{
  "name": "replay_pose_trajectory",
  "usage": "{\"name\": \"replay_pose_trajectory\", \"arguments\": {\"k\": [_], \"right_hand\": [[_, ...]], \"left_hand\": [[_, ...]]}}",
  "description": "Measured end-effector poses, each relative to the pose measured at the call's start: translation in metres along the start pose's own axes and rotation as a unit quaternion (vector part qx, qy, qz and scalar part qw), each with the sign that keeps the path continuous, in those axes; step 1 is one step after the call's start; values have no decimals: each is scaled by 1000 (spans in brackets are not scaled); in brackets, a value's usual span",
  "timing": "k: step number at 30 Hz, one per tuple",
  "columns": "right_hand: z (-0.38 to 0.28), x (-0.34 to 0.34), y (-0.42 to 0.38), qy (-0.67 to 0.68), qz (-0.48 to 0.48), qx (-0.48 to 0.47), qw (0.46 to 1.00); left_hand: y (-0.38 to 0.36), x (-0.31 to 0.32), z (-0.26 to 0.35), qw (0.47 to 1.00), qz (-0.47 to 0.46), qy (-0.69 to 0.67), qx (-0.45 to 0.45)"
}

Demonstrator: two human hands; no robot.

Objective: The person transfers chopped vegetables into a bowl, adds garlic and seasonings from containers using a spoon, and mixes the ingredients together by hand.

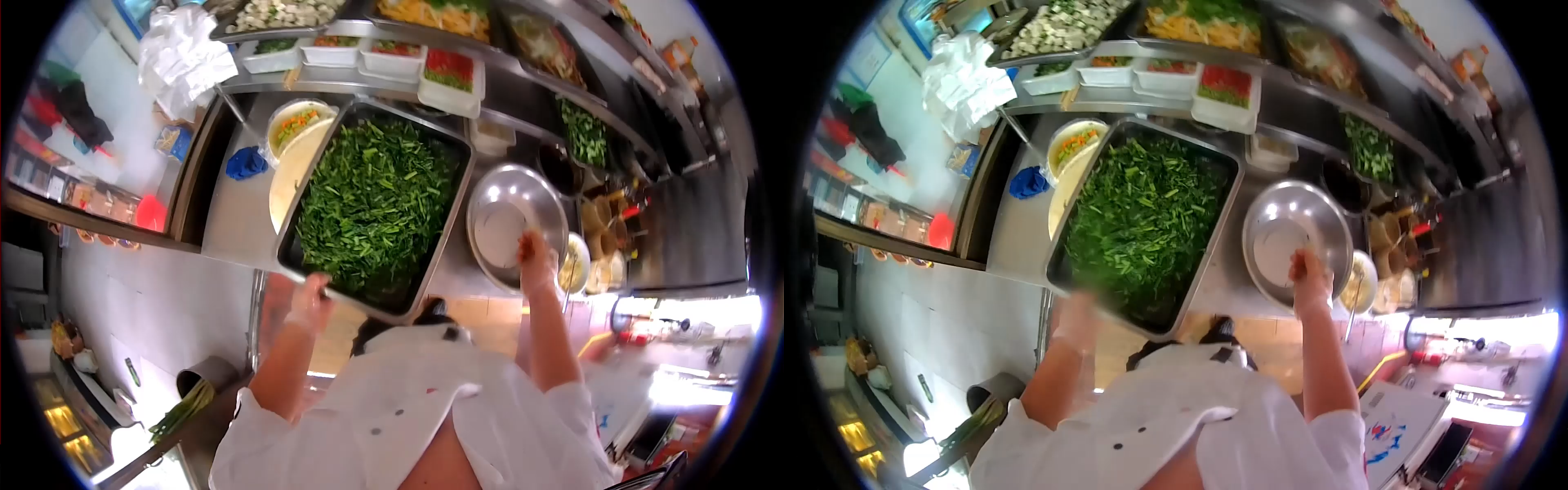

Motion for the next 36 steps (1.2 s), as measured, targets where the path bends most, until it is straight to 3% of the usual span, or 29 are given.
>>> {"name": "replay_pose_trajectory", "arguments": {"k": [2, 3, 5, 6, 7, 9, 12, 15, 17, 19, 24, 25, 28, 32, 33, 35, 36], "right_hand": [[15, -10, 4, -5, -34, 10, 999], [11, -3, 16, 2, -62, -4, 998], [5, -5, 9, -8, -25, 7, 1000], [-2, -6, 4, -6, -21, 3, 1000], [-4, -9, 4, -5, -15, 2, 1000], [6, -27, 3, 7, -17, 16, 1000], [14, -35, 27, 24, -36, 13, 999], [5, -64, 33, 9, -22, 21, 999], [0, -96, 42, 27, -8, 22, 999], [1, -127, 55, 31, -5, 18, 999], [11, -188, 72, 71, 63, 76, 993], [5, -197, 72, 77, 74, 77, 991], [9, -238, 86, 99, 69, 61, 991], [-11, -284, 85, 127, 111, 43, 985], [-14, -294, 83, 139, 121, 38, 982], [-23, -325, 81, -138, 117, -67, 981], [-18, -338, 81, -191, 116, -84, 971]], "left_hand": [[-9, -3, 31, 989, -33, 124, -69], [2, 0, 52, 986, -33, 162, 5], [9, 18, -5, 994, -50, -50, -87], [7, 13, 28, 999, -43, 9, -30], [6, 22, 20, 985, -56, -123, -110], [-1, 40, 5, 881, -12, -385, -274], [-1, 65, 63, 862, 20, -348, -369], [-2, 94, 45, 854, 25, -394, -339], [2, 107, 44, 932, -35, -294, -210], [2, 127, 71, 937, -35, -271, -218], [1, 215, 131, 843, -126, -333, -403], [1, 234, 147, 834, -100, -344, -419], [23, 294, 168, 810, -71, -408, -415], [67, 356, 191, 759, -182, -517, -353], [81, 366, 201, 752, -126, -544, -349], [114, 390, 209, 731, -15, -594, -337], [136, 404, 200, 720, -50, -617, -313]]}}
Point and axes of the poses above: each hand's wrist, its own y-axis towards the middle knuckle, its own x-axis out of the palm, z = x × y, the point moved 6 cm from there along y, towards the middle knuckle, and after that the axes turned 3 degrees about y, right-handed, at the moved point
